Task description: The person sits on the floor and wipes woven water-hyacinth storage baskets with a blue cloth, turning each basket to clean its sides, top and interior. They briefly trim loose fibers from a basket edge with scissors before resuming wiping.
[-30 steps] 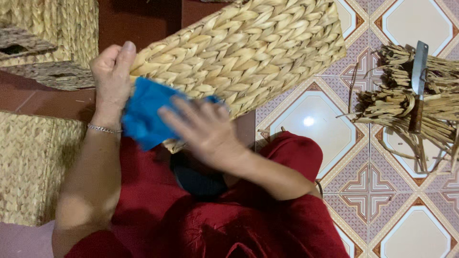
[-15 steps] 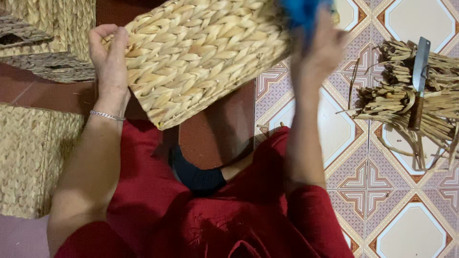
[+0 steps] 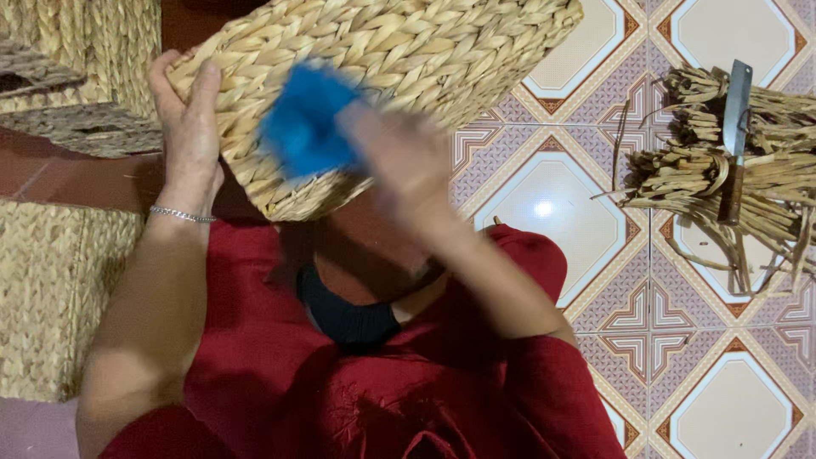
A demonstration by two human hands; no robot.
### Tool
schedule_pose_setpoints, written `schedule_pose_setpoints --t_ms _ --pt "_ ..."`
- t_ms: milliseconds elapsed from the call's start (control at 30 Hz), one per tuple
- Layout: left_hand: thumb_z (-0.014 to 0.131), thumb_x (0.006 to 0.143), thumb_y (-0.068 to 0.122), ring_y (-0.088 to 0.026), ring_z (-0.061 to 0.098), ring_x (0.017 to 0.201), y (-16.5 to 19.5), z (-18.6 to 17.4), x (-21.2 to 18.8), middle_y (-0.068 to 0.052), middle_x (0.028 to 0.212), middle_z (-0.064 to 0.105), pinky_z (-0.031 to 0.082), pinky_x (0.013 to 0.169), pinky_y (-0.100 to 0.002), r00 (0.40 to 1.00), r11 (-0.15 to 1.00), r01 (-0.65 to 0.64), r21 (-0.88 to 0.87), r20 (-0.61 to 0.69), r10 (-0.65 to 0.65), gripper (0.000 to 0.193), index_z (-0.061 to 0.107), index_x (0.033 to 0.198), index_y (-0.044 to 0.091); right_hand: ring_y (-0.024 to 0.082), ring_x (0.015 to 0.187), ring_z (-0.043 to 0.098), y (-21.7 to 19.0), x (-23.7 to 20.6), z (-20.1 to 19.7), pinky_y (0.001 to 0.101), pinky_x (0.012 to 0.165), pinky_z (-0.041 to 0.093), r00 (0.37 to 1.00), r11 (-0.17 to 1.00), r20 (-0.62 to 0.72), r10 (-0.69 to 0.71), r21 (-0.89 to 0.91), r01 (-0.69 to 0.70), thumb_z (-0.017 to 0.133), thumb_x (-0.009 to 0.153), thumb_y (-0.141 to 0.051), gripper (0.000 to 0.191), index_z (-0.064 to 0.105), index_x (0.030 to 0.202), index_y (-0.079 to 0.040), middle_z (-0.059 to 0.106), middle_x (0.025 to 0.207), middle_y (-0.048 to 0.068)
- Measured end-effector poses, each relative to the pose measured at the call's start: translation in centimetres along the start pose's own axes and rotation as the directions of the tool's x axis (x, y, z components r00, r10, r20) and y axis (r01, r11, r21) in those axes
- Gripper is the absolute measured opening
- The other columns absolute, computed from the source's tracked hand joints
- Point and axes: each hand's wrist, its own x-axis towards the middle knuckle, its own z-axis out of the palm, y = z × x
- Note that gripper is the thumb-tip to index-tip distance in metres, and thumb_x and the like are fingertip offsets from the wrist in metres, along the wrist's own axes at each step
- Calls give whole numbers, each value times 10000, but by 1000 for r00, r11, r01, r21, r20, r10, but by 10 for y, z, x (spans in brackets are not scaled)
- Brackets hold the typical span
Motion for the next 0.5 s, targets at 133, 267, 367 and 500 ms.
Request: schedule_pose_setpoints --t_ms 133,267,367,500 --pt "694 1110 343 -299 494 1426 0 2 -2 -241 1539 446 479 1197 -437 995 997 -74 -22 61 75 692 239 1580 118 269 1050 667 130 4 -28 416 992 488 933 977 -350 -83 -213 7 717 982 -21 543 527 1488 -84 714 1257 115" --pt "710 1131 367 -337 480 1472 -4 4 2 -274 1602 443 462 1244 -459 990 991 -134 -3 53 134 711 265 1615 98 257 999 563 208 -2 -40 447 980 470 861 917 -467 204 -217 -334 741 1067 -129 449 577 1485 -147 761 1143 57" --pt "661 1091 424 -326 466 1465 -3 5 4 -252 1566 388 424 1184 -461 994 996 -86 5 64 85 740 199 1585 124 266 993 567 199 1 -29 429 926 476 843 883 -497 206 -276 -379 700 1086 -179 429 555 1487 -132 760 1202 59" --pt "565 1149 486 -304 396 1496 0 6 7 -224 1619 314 389 1201 -456 994 985 -106 138 -2 108 690 223 1626 122 227 997 685 104 4 4 350 870 543 885 974 -446 136 -101 -201 660 1128 -125 372 543 1480 -133 710 1290 84"
